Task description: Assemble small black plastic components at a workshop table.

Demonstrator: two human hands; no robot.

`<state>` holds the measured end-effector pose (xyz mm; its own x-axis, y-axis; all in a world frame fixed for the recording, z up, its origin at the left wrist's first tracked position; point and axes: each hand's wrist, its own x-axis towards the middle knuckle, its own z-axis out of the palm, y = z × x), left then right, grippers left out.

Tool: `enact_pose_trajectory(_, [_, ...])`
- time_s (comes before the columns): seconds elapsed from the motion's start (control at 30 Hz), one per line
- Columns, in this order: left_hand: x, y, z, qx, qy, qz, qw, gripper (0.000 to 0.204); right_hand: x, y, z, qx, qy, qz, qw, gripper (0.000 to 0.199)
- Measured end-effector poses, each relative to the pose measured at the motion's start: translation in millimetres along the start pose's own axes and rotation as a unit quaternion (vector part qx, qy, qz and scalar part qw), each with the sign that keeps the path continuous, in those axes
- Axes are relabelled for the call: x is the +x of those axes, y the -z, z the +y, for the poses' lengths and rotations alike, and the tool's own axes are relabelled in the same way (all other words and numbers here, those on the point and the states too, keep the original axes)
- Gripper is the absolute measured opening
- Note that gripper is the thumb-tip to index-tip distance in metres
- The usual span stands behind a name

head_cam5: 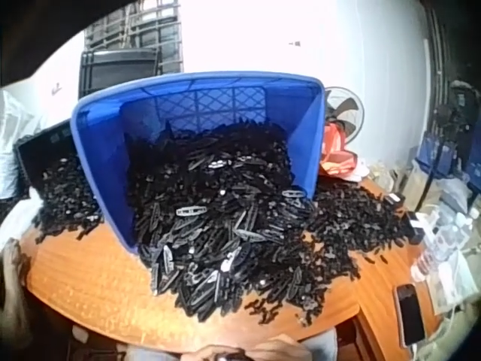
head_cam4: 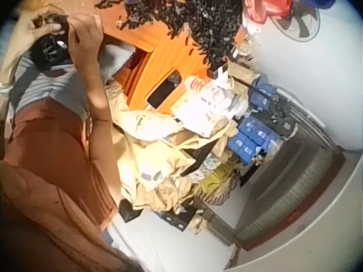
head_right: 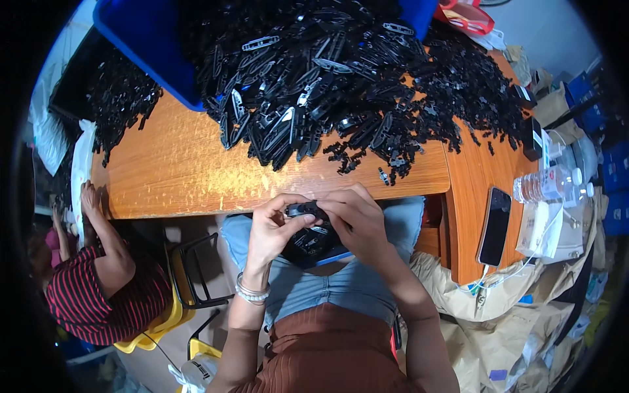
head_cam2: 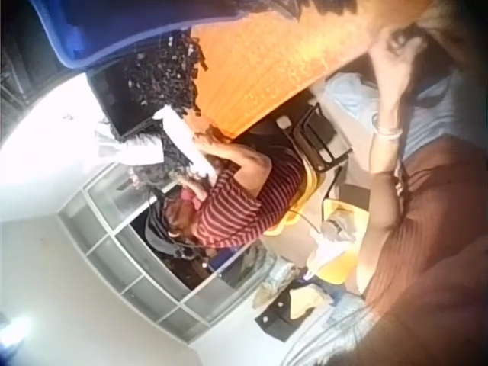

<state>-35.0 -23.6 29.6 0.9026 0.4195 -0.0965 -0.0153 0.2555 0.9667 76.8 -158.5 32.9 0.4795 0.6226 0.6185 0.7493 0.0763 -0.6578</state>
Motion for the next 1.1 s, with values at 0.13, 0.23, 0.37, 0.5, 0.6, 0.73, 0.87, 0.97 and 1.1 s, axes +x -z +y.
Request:
enact_pose_trajectory(0.13, [-1.6, 1.5, 4.0, 0.003, 0.034, -0.010, 0.999, 0.023, -2.0, 1.0, -4.5, -0.075, 0.041, -0.022, 0.996, 0.020])
enact_pose_trajectory(0.23, [-2.9, 3.4, -3.7, 0.030, 0.026, 0.008, 0.999, 0.021, -4.5, 2.8, -3.3, -0.050, 0.043, -0.063, 0.996, 0.020])
enact_pose_trajectory(0.37, [-6.9, 0.9, -8.6, 0.056, -0.047, 0.020, 0.997, 0.018, -9.9, -2.1, -5.2, 0.056, -0.129, -0.030, 0.990, 0.019])
enact_pose_trajectory(0.5, [-9.4, 3.7, -4.3, 0.028, 0.056, 0.003, 0.998, 0.018, -16.2, -2.6, -4.0, 0.008, -0.068, -0.029, 0.997, 0.017])
enact_pose_trajectory(0.6, [-13.2, 3.6, -5.0, -0.020, 0.026, -0.016, 0.999, 0.020, -15.7, -4.3, -2.0, 0.005, -0.069, -0.021, 0.997, 0.015])
enact_pose_trajectory(0.73, [-13.0, 7.4, -6.9, 0.000, 0.044, -0.010, 0.999, 0.023, -11.8, -4.2, -4.2, -0.051, -0.026, -0.051, 0.997, 0.011])
enact_pose_trajectory(0.87, [-11.7, 8.4, -7.9, -0.013, 0.062, -0.012, 0.998, 0.023, -12.6, -4.4, -2.7, 0.017, -0.065, -0.040, 0.997, 0.012])
enact_pose_trajectory(0.97, [-14.6, 5.5, -8.3, -0.036, 0.062, -0.012, 0.997, 0.023, -11.7, -4.9, -0.9, -0.008, -0.054, -0.057, 0.997, 0.012])
enact_pose_trajectory(1.1, [-13.8, 6.2, -8.8, -0.012, 0.057, 0.006, 0.998, 0.023, -13.5, -5.0, -0.4, -0.086, -0.003, -0.070, 0.994, 0.011])
